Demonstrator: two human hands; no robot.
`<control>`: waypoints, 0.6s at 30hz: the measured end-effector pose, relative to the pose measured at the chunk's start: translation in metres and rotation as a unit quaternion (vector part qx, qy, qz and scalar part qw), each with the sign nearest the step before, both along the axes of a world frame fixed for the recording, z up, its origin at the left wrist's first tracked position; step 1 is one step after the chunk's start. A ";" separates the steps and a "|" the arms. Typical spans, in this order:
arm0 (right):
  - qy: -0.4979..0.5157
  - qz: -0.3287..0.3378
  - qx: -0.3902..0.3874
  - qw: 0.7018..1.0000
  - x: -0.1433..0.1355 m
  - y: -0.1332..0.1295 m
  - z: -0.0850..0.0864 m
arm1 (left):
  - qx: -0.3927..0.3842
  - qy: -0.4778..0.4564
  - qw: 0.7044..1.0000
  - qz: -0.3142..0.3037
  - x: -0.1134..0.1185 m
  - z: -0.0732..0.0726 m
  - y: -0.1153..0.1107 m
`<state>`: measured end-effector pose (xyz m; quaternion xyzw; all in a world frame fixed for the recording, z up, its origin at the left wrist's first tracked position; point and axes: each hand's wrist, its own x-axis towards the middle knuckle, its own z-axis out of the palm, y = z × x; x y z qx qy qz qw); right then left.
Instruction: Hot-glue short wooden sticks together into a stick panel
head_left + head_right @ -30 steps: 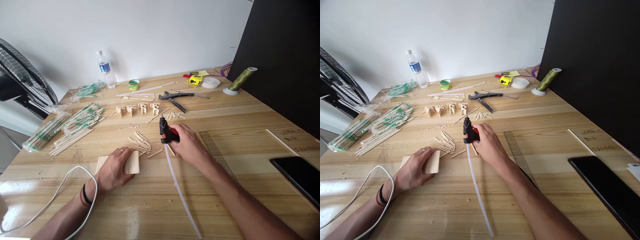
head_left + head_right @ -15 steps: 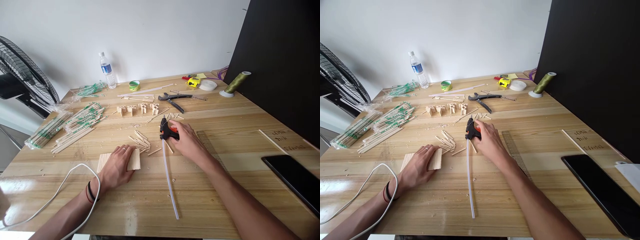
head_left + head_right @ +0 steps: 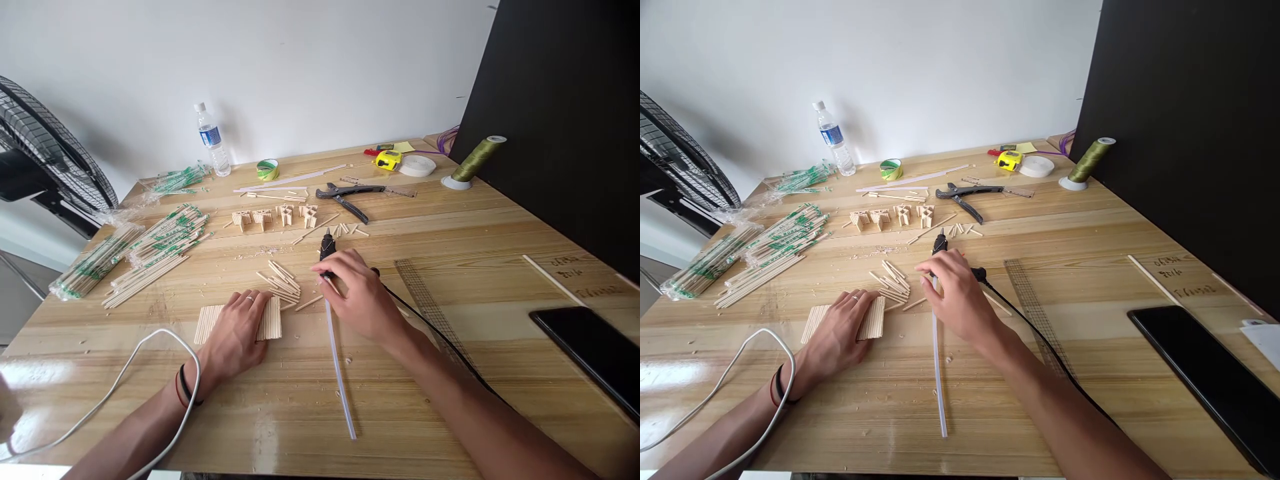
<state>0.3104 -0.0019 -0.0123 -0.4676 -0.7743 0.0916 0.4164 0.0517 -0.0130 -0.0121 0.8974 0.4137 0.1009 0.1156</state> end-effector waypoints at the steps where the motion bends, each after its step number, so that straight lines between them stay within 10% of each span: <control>1: 0.000 0.017 -0.001 1.000 -0.002 -0.002 0.001 | -0.001 -0.001 1.000 0.001 0.000 0.000 0.000; 18: 0.025 0.064 -0.052 0.996 -0.009 -0.008 0.002 | -0.011 -0.012 1.000 0.025 0.000 0.002 0.001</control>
